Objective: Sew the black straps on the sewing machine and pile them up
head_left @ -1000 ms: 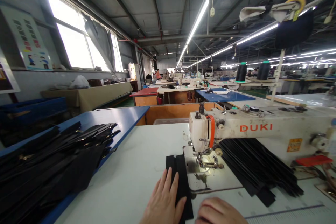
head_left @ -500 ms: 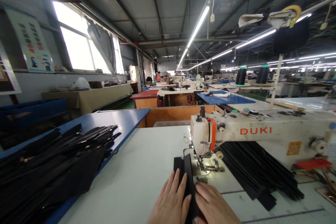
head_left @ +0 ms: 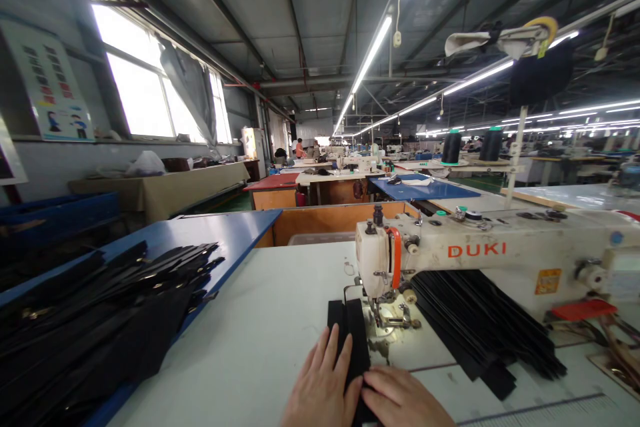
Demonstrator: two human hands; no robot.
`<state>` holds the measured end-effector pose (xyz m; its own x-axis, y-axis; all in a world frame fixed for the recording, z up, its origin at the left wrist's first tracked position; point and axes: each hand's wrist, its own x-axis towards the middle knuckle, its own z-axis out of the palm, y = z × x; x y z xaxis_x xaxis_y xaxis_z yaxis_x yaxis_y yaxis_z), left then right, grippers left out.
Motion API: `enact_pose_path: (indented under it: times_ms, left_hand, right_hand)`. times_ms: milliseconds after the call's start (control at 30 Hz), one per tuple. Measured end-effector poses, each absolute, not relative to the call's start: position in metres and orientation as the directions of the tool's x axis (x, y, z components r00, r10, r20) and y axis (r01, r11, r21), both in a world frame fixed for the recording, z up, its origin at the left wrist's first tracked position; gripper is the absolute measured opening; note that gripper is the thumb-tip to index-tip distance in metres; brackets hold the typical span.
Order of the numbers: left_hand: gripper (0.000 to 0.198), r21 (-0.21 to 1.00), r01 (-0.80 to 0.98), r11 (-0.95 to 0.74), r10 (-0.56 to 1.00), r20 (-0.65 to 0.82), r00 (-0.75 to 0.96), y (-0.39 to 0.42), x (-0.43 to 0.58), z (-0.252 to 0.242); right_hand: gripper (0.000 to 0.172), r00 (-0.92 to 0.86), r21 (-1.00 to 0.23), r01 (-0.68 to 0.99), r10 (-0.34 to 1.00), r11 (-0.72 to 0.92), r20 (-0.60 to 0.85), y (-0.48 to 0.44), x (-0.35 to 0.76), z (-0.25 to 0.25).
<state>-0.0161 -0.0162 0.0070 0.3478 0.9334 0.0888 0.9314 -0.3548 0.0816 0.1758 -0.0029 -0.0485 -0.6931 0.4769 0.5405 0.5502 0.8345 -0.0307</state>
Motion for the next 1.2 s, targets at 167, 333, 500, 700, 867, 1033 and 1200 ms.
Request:
enact_pose_path:
  times_ms: [167,333,500,700,867,1033,1200]
  left_hand:
    - [0.053,0.067,0.931,-0.358,0.929,0.122,0.348,-0.015,-0.018,-0.001]
    - [0.051,0.014,0.940,-0.341,0.928,0.166,0.334,-0.016,-0.014,-0.001]
    - [0.052,-0.048,0.920,-0.388,0.906,0.164,0.390,-0.013,-0.013,-0.001]
    - [0.041,-0.062,0.868,-0.493,0.816,0.314,0.486,0.004,-0.026,-0.037]
    - [0.042,-0.080,0.869,-0.489,0.800,0.356,0.483,0.009,-0.032,-0.049]
    - [0.043,-0.060,0.874,-0.483,0.798,0.381,0.467,0.008,-0.033,-0.051]
    - [0.038,-0.083,0.852,-0.517,0.782,0.360,0.509,0.007,-0.034,-0.050]
  right_hand:
    - [0.030,-0.715,-0.074,0.561,0.528,0.824,0.459,-0.009,0.180,-0.038]
    - [0.031,-0.534,-0.291,0.683,0.730,0.670,0.427,-0.028,0.213,0.008]
    - [0.025,-0.297,-0.223,0.890,0.876,0.398,0.379,-0.026,0.261,0.037]
    - [0.015,-0.197,-0.059,0.973,0.933,0.225,0.302,-0.013,0.281,0.049]
    - [0.009,-0.190,0.046,0.982,0.954,0.185,0.232,-0.002,0.266,0.049]
    - [0.016,-0.164,0.084,0.985,0.969,0.151,0.186,0.006,0.260,0.052]
    - [0.010,-0.119,0.043,0.993,0.981,0.114,0.151,0.013,0.255,0.054]
